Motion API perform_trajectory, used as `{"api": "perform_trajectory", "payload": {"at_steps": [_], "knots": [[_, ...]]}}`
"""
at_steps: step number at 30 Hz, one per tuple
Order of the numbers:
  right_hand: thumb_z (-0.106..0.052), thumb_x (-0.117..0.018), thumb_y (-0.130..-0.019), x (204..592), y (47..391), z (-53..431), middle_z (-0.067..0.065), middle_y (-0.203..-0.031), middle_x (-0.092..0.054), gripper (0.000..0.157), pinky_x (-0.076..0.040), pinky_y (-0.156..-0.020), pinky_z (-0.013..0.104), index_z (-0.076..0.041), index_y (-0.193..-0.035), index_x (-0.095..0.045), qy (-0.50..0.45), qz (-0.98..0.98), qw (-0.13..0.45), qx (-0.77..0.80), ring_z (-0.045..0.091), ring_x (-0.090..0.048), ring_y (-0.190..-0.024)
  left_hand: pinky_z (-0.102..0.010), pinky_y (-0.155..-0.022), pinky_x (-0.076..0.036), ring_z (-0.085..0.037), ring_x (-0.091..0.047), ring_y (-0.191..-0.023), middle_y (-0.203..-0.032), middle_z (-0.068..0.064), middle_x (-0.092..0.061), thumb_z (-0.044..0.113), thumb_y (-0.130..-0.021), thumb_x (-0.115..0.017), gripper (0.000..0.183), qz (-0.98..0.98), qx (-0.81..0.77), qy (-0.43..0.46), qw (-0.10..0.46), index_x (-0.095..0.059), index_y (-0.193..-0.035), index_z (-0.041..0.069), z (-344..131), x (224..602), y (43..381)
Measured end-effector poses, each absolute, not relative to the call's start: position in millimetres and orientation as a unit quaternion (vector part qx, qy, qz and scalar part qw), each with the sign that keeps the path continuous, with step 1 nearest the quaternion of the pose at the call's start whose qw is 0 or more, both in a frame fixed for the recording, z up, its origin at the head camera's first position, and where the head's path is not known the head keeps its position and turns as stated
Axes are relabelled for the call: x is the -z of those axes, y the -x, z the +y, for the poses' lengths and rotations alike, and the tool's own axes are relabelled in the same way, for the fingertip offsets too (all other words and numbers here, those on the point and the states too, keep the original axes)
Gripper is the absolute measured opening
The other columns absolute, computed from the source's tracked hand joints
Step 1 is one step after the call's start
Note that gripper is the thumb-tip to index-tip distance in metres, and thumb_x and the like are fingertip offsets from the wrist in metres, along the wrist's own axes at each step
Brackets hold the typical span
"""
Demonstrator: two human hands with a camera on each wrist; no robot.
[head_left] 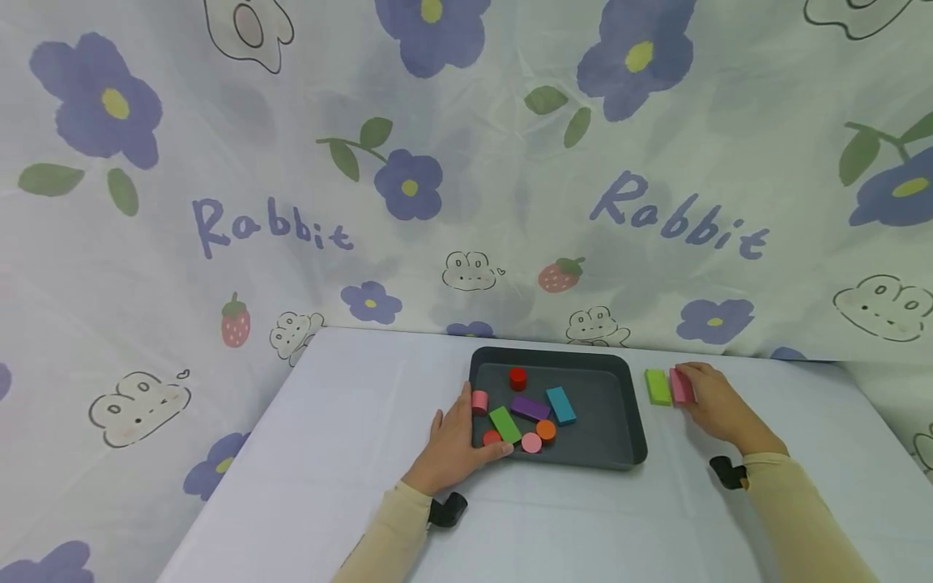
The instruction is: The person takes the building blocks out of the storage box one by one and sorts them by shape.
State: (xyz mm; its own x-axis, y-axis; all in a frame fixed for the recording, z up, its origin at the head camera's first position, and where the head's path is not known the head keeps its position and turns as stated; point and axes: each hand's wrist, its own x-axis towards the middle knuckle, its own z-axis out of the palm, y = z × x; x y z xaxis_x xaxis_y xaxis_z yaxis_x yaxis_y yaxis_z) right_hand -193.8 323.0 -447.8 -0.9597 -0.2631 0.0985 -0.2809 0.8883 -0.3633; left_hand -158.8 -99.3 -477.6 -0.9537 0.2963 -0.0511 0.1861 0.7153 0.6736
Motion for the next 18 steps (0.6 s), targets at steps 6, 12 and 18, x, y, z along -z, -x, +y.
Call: {"api": "perform_trajectory", "payload": {"at_steps": [6,12,18], "knots": [[0.015,-0.068,-0.081,450.6,197.3,326.0,0.046,-0.124,-0.046,0.052,-0.041,-0.098,0.069,0.025,-0.126,-0.046,-0.147,-0.971,0.021,-0.189,0.06,-0.047,-0.116,-0.064,-0.119,-0.004,-0.034,-0.025,-0.15,-0.165,-0.017,-0.021,0.063,-0.083,-0.071,0.12,0.923,-0.355,-0.13,0.076,-0.004,-0.161,0.001,-98.5,478.6,159.5],[0.014,-0.068,-0.081,451.6,201.7,328.5,0.046,-0.124,-0.046,0.051,-0.041,-0.097,0.069,0.026,-0.126,-0.046,-0.145,-0.971,0.009,-0.19,0.061,-0.047,-0.115,-0.064,-0.119,-0.004,-0.035,-0.025,-0.15,-0.165,-0.017,-0.021,0.063,-0.083,-0.071,0.12,0.923,-0.357,-0.128,0.073,-0.005,-0.161,0.001,-96.9,477.9,160.9],[0.013,-0.067,-0.083,452.5,207.0,331.3,0.046,-0.124,-0.047,0.051,-0.041,-0.097,0.069,0.026,-0.127,-0.045,-0.142,-0.971,-0.008,-0.191,0.06,-0.048,-0.115,-0.064,-0.119,-0.004,-0.034,-0.025,-0.15,-0.165,-0.017,-0.02,0.063,-0.084,-0.072,0.119,0.923,-0.355,-0.126,0.074,-0.005,-0.16,0.0,-94.9,475.1,161.8]]}}
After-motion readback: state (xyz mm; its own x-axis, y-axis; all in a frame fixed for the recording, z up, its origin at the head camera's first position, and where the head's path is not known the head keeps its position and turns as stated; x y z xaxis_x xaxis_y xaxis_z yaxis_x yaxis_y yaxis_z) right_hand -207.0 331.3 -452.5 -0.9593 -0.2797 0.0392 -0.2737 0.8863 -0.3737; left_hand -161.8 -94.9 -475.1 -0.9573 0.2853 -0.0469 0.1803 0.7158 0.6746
